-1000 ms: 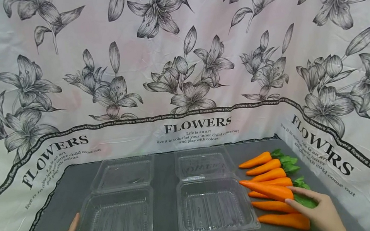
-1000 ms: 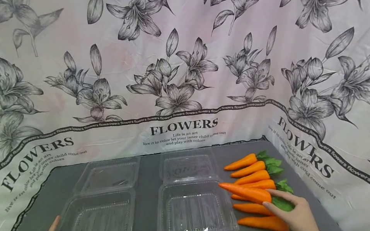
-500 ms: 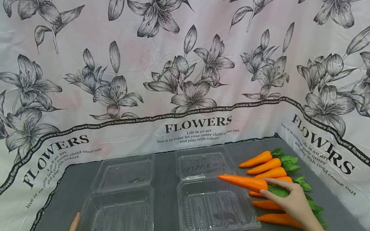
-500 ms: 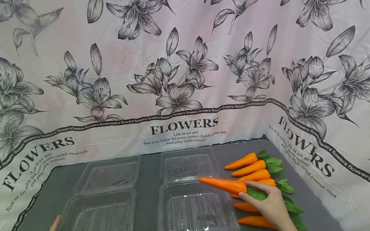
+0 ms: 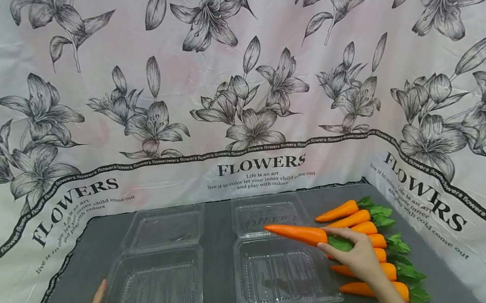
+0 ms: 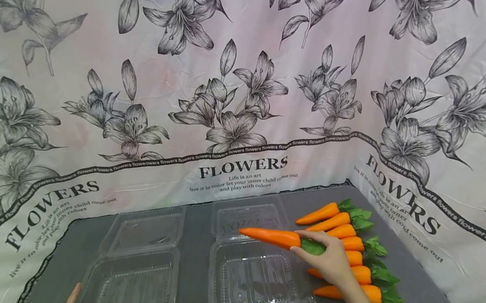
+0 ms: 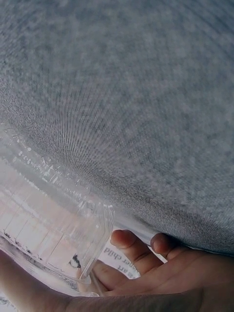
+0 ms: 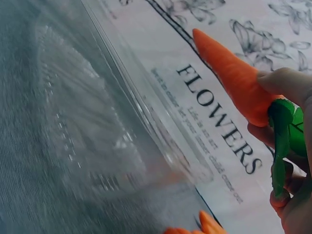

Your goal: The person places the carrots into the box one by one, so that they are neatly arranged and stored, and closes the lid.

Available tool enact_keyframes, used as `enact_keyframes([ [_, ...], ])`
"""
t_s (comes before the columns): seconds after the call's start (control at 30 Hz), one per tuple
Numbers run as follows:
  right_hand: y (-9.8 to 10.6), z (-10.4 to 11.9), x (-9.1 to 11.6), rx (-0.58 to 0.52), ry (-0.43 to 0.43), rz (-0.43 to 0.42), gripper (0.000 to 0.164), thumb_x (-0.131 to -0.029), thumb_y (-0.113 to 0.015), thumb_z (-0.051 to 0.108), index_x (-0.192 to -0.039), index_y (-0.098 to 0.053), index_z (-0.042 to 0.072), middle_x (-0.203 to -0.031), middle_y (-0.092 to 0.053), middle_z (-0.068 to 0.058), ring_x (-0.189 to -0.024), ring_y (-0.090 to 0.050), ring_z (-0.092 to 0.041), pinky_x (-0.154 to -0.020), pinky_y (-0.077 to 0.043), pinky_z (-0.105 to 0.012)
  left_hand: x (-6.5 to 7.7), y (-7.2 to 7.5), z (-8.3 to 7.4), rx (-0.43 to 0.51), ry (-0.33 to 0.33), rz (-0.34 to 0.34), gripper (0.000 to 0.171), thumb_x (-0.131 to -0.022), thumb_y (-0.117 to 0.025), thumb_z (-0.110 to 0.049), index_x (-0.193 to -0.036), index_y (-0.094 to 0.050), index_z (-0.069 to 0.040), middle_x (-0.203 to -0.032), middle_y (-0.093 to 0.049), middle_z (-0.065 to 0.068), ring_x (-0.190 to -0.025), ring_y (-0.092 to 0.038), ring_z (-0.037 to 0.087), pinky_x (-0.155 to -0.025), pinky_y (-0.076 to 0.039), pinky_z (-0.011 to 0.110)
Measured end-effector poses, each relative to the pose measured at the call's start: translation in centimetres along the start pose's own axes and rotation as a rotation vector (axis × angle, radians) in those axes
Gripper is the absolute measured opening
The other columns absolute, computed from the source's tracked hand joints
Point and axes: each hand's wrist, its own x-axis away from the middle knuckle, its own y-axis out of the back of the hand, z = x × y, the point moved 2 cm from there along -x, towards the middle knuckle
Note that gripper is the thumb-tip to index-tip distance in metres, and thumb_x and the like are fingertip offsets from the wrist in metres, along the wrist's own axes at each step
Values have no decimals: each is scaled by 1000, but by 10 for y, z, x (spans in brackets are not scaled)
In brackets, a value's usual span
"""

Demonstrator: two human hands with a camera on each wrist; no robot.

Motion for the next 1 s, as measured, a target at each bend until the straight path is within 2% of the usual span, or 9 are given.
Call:
enact_keyframes([
  [0.07, -7, 2, -2, 4, 22, 2, 42, -89, -89, 20, -128, -78, 11, -118, -76, -11, -79, -66, -4, -65, -56, -28, 1, 0, 0, -2, 2, -1, 114, -96, -79, -42, -171, 7, -34, -84, -51, 3, -70, -43, 10, -61, -37, 30],
  [0.13, -14, 4, -4, 8, 48, 2, 41, -89, -89, 21, -128, -79, 13, -122, -76, -12, -90, -67, -3, -68, -56, -26, 2, 0, -1, -6, -1, -5, 114, -96, -79, -41, -171, 6, -34, -84, -51, 3, -70, -42, 10, -60, -37, 30],
  [0.2, -21, 5, -6, -16, 68, 5, 41, -87, -90, 19, -126, -80, 13, -122, -75, -15, -85, -67, -9, -61, -55, -29, 2, 0, -1, -10, -11, -14, 114, -96, -80, -41, -172, 5, -32, -84, -51, 2, -70, -42, 10, -60, -37, 30],
  [0.33, -35, 9, -10, -17, 104, -13, 40, -84, -93, 18, -122, -81, 13, -117, -74, -13, -79, -61, -12, -60, -54, -27, 2, 0, -1, -20, -21, -17, 115, -96, -80, -41, -172, 5, -31, -84, -51, 2, -72, -42, 10, -61, -37, 30],
  [0.5, -50, 16, -13, -41, 102, -4, 39, -84, -93, 18, -121, -82, 11, -113, -75, -14, -68, -54, -14, -52, -48, -28, 0, 1, 0, -14, -12, 5, 115, -96, -79, -41, -171, 7, -31, -84, -50, 2, -71, -41, 10, -61, -36, 31],
  [0.73, -69, 23, -17, -67, 123, 17, 40, -82, -94, 18, -120, -82, 12, -107, -75, -11, -71, -55, -14, -55, -48, -26, -1, 1, 1, -15, -9, 10, 115, -96, -79, -42, -171, 7, -30, -84, -50, 3, -72, -40, 11, -61, -36, 31],
  [1.0, -90, 32, -19, 6, 166, 19, 40, -81, -95, 23, -119, -83, 16, -103, -73, -6, -77, -57, -13, -60, -50, -26, -2, 0, 1, -27, -8, 6, 116, -95, -80, -43, -172, 6, -30, -83, -51, 2, -70, -39, 11, -60, -35, 30],
])
